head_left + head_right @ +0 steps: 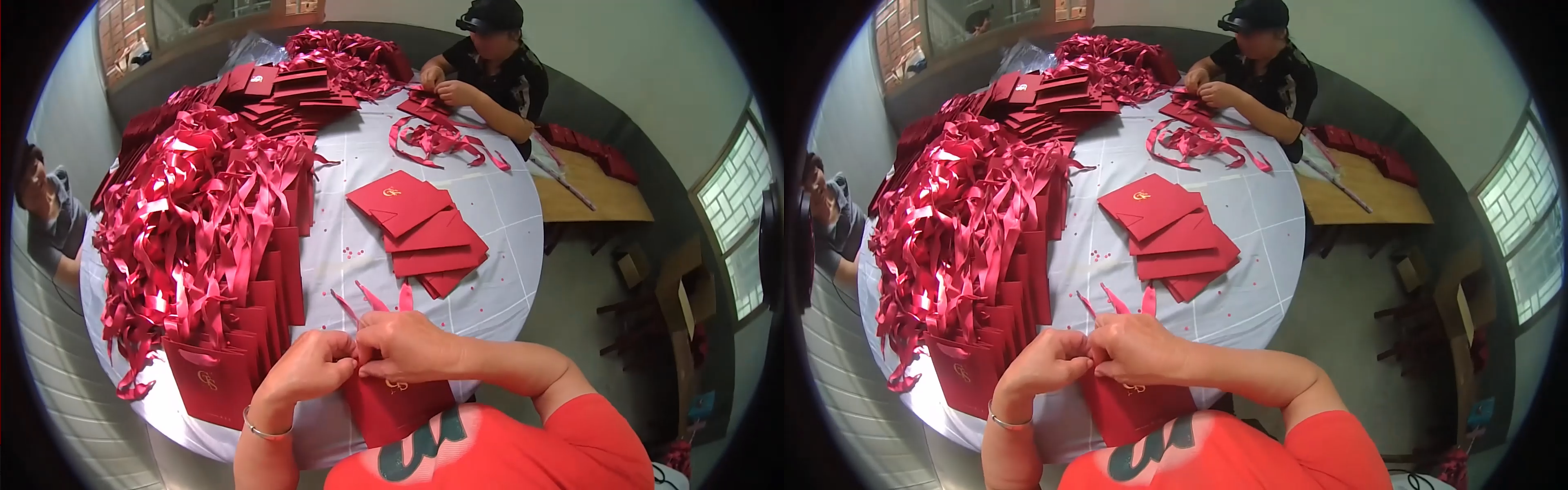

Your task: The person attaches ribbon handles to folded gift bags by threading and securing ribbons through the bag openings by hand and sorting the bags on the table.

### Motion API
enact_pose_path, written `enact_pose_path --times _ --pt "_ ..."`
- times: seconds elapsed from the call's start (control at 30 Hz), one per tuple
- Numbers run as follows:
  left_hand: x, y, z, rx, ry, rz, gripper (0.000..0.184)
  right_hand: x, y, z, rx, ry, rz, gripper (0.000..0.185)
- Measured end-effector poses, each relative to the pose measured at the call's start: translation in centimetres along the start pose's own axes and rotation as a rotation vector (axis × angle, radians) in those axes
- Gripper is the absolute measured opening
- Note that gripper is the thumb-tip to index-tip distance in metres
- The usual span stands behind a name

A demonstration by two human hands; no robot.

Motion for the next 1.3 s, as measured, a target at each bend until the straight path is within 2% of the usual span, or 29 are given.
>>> enact_pose_path --times 0.1,0.17,0.27,0.37,0.4,0.47,0.53,0.63,0.77,0.97,1.03,1.1,1.2,1.23,1.3 --pt "0.1 0.3 0.5 -0.047 0.048 0.031 0.018 -0.1 -0.6 0.7 -0.057 -0.065 -0.042 0.022" --pt "-0.6 0.2 -1.4 -0.121 0.087 0.016 0.020 -0.3 -1.5 1.7 -0.254 0.005 -0.092 0.028" --pt "0.1 0.5 -0.6 -0.050 0.072 0.036 0.021 -1.5 -2.2 3.9 -0.415 0.153 -0.270 0.020" --pt "0.5 0.5 1.5 -0.151 0.091 0.109 0.021 -2.3 -2.6 3.2 -0.296 0.172 -0.423 0.026" --pt "0.6 0.7 1.8 -0.156 0.098 0.091 0.021 -2.5 -2.7 3.3 -0.299 0.184 -0.408 0.026" --pt "0.9 0.8 2.1 -0.149 0.085 0.112 0.014 -2.9 -2.1 3.3 -0.311 0.166 -0.543 0.022" --pt "1.0 0.9 2.1 -0.132 0.125 0.127 0.019 -3.7 -1.5 3.6 -0.364 0.182 -0.554 0.023" --pt "1.4 1.0 2.8 -0.081 0.137 0.134 0.020 -4.2 0.2 4.4 -0.512 0.312 -0.720 0.025" --pt "1.8 1.0 2.9 -0.038 0.039 0.120 0.019 -4.1 0.7 4.4 -0.562 0.425 -0.731 0.021" --pt "1.6 0.9 2.5 0.024 0.007 0.106 0.017 -3.2 1.1 4.1 -0.758 0.542 -0.561 0.025" --pt "1.3 1.0 2.3 0.073 -0.012 0.069 0.015 -3.2 0.5 4.0 -0.673 0.561 -0.363 0.030" --pt "1.6 1.3 3.0 0.075 -0.002 0.061 0.015 -3.8 0.3 5.8 -0.686 0.527 -0.159 0.031" --pt "1.5 1.4 3.0 0.112 -0.016 0.047 0.016 -5.2 -0.5 7.5 -0.540 0.215 0.125 0.024" --pt "1.4 1.5 2.8 0.150 -0.039 0.042 0.016 -5.4 -1.1 8.1 -0.332 0.172 0.250 0.021" --pt "1.3 1.4 3.3 0.085 -0.022 0.048 0.017 -5.9 -1.8 9.2 -0.382 0.194 0.362 0.020"
Point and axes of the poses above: each hand's wrist, its own x-axis away from the middle knuckle, its own y-axis out of the palm, z = x × y, the point moved 3 cm from there along -x, towards the middle knuckle, and after that the axes turned 3 degrees about x, right-handed, at the moved point
